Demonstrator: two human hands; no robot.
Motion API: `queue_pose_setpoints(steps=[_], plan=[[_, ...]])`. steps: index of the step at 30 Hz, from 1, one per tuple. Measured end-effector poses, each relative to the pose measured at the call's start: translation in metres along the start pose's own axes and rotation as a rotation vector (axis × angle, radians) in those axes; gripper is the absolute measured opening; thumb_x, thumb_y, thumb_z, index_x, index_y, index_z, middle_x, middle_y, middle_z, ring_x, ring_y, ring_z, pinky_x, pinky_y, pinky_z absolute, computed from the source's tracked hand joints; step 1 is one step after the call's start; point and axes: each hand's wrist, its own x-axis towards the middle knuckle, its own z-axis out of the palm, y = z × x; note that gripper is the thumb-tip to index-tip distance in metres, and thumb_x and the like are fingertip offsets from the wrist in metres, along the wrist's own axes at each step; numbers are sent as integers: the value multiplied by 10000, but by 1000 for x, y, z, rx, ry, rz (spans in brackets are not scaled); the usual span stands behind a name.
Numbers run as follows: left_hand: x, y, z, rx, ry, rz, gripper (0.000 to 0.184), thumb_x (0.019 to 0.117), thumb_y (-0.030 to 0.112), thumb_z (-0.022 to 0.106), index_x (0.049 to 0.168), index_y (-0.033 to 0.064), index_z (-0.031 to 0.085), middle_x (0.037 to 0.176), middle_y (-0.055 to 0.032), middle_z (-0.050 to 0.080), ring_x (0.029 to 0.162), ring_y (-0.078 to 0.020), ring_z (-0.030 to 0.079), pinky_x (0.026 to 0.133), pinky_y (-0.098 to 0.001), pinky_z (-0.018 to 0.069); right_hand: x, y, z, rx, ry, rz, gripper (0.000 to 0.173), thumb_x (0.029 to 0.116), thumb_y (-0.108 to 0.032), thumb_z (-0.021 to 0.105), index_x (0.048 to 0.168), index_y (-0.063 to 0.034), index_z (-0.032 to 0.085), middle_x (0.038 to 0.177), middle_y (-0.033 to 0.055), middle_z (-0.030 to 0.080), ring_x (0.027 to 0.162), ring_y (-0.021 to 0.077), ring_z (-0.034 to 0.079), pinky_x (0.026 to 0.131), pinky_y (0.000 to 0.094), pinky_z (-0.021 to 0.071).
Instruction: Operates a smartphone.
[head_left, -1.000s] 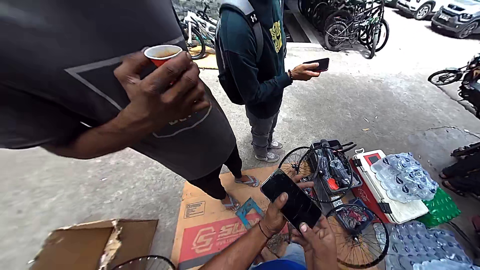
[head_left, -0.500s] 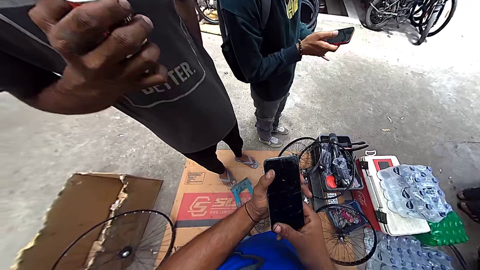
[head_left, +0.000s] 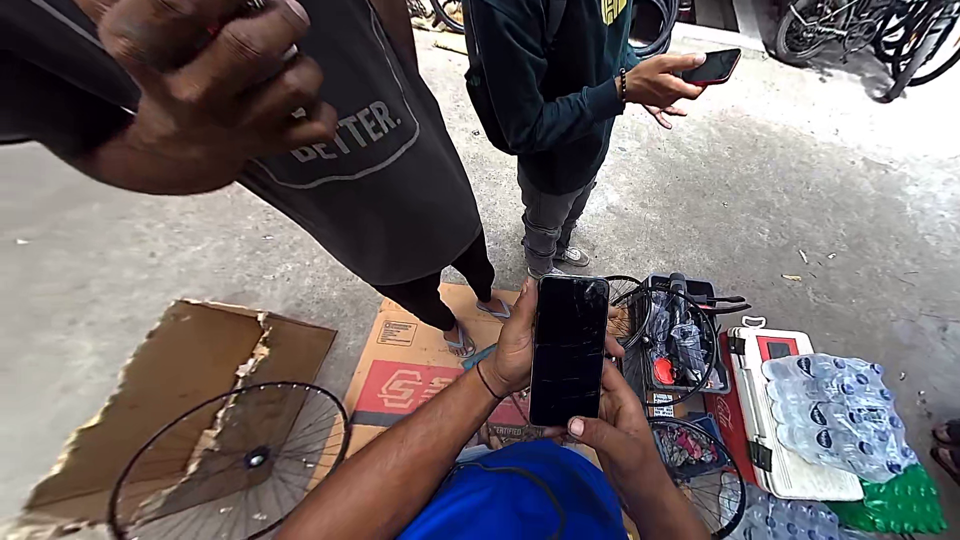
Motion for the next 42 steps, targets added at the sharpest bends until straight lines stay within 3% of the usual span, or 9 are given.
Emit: queue_pose_setpoints(steps=[4,10,13,16,20,23,25,32,42], plan=[[-1,3,3,81,-14,-36,949,935,808,303,1465,43,493,1154,-277,672,1033,-352,701,920,-491,582,5,-10,4,-44,23,37,741,871,-17,647,1540,-115,344,1291,202,628,1112,311,685,910,492,606],[-10,5,7,121,-8,8,863,980,746,309,1417,37,533,1144,-266,677,1051,-339,696,943,-486,573,4,-11,15,-54,101,110,560,930,15,459,1464,-150,431,1171,190,664,845,288,739,565,418,634],[-16,10,17,146,41,90,705,1004,687,330,1336,134,616,1165,-138,719,1051,-222,718,924,-393,595,6,-6,25,-97,217,104,403,1103,-360,402,1460,-190,483,1148,204,684,797,312,747,513,418,630],[-22,13,20,141,64,141,650,1028,645,323,1308,146,632,1186,-91,716,1068,-164,705,921,-349,592,5,-2,27,-64,158,87,582,1047,-637,344,1512,-299,434,1242,153,672,849,293,755,545,416,640],[-23,18,19,94,51,152,670,979,691,415,1272,140,658,1132,-126,732,1037,-205,718,919,-383,593,2,0,31,-40,38,42,427,1073,-423,475,1440,-206,500,1209,163,663,845,270,748,610,409,650],[-28,21,20,90,14,150,707,972,711,400,1289,126,641,1138,-147,727,1043,-232,717,924,-400,589,-1,1,37,-65,27,53,489,951,-76,573,1425,-162,488,1172,189,669,834,277,743,643,411,649],[-32,22,21,95,20,156,704,973,710,398,1282,124,637,1148,-152,722,1040,-232,717,914,-397,593,-2,2,40,-94,24,60,574,894,14,606,1426,-159,476,1158,200,671,841,290,741,660,422,650],[-42,25,23,117,34,181,680,980,693,408,1283,125,628,1131,-146,725,1031,-231,719,909,-398,596,-6,6,50,-185,35,68,639,855,80,636,1425,-150,462,1112,197,680,799,297,737,653,416,653],[-44,22,22,133,19,183,684,981,692,405,1284,120,628,1123,-152,724,1028,-231,719,914,-398,593,-7,11,53,-210,98,65,565,909,52,638,1414,-150,487,1100,196,686,771,300,740,631,412,655]])
